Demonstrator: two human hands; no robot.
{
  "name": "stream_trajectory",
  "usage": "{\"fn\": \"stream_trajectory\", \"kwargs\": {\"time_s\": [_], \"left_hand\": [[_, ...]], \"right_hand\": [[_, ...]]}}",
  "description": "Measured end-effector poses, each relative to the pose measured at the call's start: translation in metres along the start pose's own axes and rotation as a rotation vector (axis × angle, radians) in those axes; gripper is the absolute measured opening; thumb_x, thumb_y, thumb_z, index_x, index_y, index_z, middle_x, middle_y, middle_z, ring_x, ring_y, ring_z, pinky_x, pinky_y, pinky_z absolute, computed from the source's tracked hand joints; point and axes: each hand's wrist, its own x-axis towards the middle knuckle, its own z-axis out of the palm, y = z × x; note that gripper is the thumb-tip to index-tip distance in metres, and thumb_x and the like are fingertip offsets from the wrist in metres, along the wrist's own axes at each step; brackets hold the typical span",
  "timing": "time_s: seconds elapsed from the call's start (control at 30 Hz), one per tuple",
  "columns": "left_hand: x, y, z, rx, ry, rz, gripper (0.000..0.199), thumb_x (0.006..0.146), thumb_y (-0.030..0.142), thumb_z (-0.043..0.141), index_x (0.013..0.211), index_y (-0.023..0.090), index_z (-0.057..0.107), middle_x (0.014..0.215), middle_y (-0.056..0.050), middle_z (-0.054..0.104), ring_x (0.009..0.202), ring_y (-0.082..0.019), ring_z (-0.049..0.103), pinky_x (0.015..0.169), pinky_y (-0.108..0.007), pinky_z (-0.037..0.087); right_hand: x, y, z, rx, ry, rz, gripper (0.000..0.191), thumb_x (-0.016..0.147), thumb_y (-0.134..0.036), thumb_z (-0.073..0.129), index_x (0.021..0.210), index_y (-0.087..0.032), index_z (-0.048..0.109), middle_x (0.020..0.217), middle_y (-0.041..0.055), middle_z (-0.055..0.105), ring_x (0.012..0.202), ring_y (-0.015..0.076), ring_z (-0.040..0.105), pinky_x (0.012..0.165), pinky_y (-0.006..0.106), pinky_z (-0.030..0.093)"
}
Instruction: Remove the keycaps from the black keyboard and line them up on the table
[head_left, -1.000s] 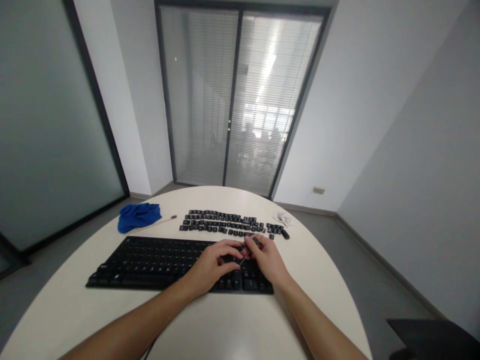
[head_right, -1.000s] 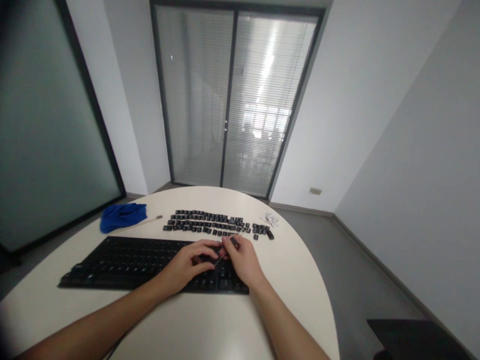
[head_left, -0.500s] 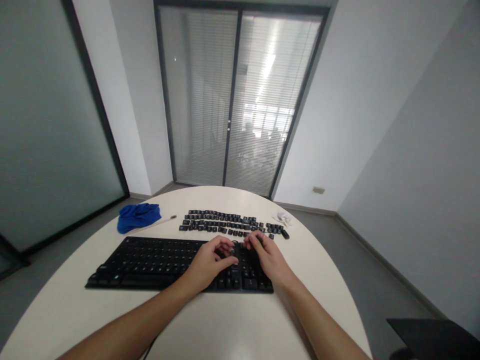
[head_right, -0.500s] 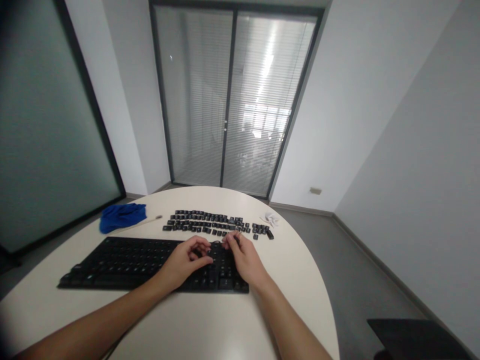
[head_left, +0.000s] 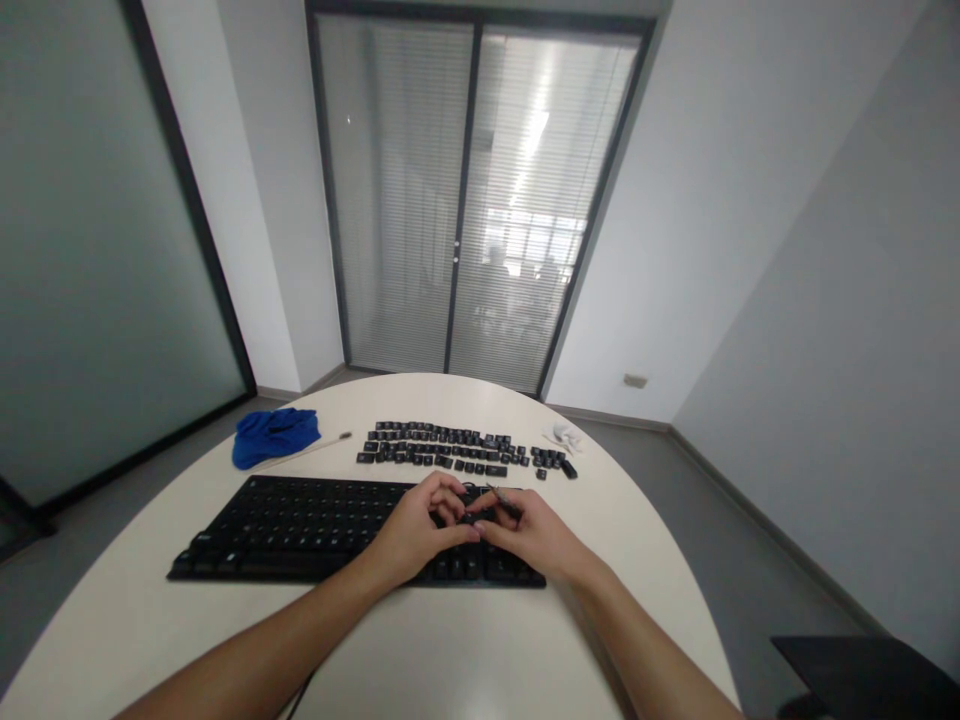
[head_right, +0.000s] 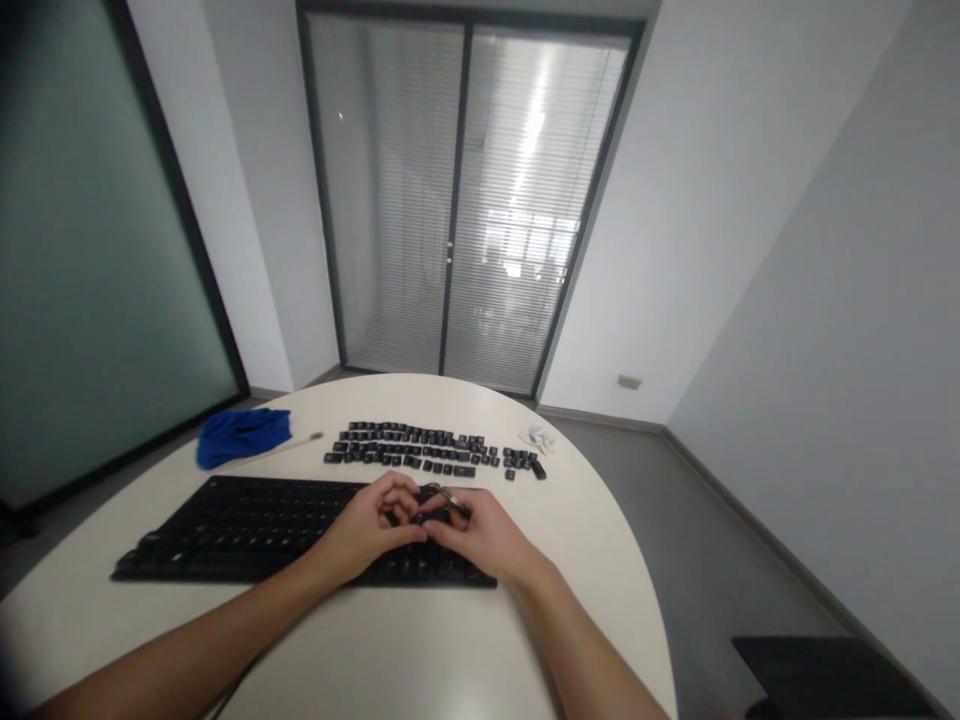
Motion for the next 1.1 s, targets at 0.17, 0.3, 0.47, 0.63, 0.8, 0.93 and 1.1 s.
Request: {"fn": "stream_trajectory", "kwargs": {"time_s": [0.17, 0.3, 0.47, 0.63, 0.8, 0.93, 1.1], "left_hand": [[-0.001, -0.001, 0.001, 0.068, -0.015, -0.019, 0.043, 0.069, 0.021, 0.077, 0.105, 0.019, 0.053, 0.091, -0.002, 0.068, 0.077, -0.015, 0.062, 0.06, -0.024, 0.042], [-0.003, -0.001, 0.001, 0.188, -0.028, 0.009, 0.042, 0.072, 0.025, 0.075, 0.108, 0.021, 0.055, 0.095, -0.003, 0.068, 0.084, -0.017, 0.062, 0.064, -0.026, 0.043], [-0.004, -0.001, 0.001, 0.222, -0.03, 0.018, 0.038, 0.075, 0.027, 0.072, 0.109, 0.021, 0.056, 0.095, -0.003, 0.069, 0.084, -0.018, 0.063, 0.065, -0.027, 0.044], [-0.006, 0.003, 0.001, 0.283, -0.053, 0.028, 0.033, 0.077, 0.027, 0.071, 0.107, 0.021, 0.058, 0.094, -0.003, 0.069, 0.083, -0.018, 0.063, 0.066, -0.028, 0.044], [-0.008, 0.007, 0.002, 0.344, -0.082, 0.055, 0.03, 0.077, 0.025, 0.07, 0.105, 0.022, 0.06, 0.094, -0.002, 0.07, 0.085, -0.018, 0.063, 0.069, -0.029, 0.044], [-0.009, 0.008, 0.002, 0.371, -0.088, 0.062, 0.029, 0.078, 0.025, 0.07, 0.105, 0.023, 0.059, 0.094, -0.001, 0.07, 0.086, -0.018, 0.063, 0.07, -0.029, 0.045], [-0.013, 0.011, 0.001, 0.467, -0.097, 0.13, 0.031, 0.078, 0.024, 0.071, 0.107, 0.024, 0.061, 0.1, -0.002, 0.069, 0.091, -0.019, 0.063, 0.077, -0.032, 0.047]], "right_hand": [[-0.001, 0.009, -0.021, -0.113, 0.121, -0.01, 0.026, 0.082, -0.037, 0.065, 0.098, -0.018, 0.072, 0.057, -0.007, 0.032, 0.053, 0.0104, 0.033, 0.052, 0.023, 0.026], [-0.006, 0.038, -0.059, -0.235, 0.396, 0.065, 0.036, 0.083, -0.044, 0.061, 0.102, -0.016, 0.072, 0.058, -0.0054, 0.035, 0.054, 0.0124, 0.035, 0.055, 0.025, 0.029], [-0.014, 0.082, -0.089, -0.356, 0.561, 0.278, 0.042, 0.077, -0.047, 0.064, 0.099, -0.013, 0.075, 0.054, -0.0029, 0.044, 0.051, 0.0145, 0.039, 0.052, 0.027, 0.028], [-0.015, 0.096, -0.086, -0.468, 0.513, 0.37, 0.039, 0.077, -0.042, 0.062, 0.098, -0.012, 0.076, 0.055, 0.0022, 0.057, 0.051, 0.0167, 0.049, 0.052, 0.027, 0.031], [-0.014, 0.097, -0.081, -0.466, 0.477, 0.413, 0.038, 0.078, -0.041, 0.061, 0.103, -0.015, 0.075, 0.06, 0.0044, 0.064, 0.054, 0.0188, 0.054, 0.053, 0.027, 0.033], [-0.012, 0.099, -0.079, -0.463, 0.478, 0.409, 0.039, 0.078, -0.041, 0.061, 0.105, -0.017, 0.075, 0.067, 0.0064, 0.068, 0.059, 0.0206, 0.058, 0.056, 0.027, 0.036], [-0.011, 0.092, -0.08, -0.447, 0.514, 0.398, 0.042, 0.079, -0.045, 0.062, 0.108, -0.017, 0.073, 0.077, 0.0089, 0.072, 0.068, 0.0236, 0.063, 0.062, 0.029, 0.04]]}}
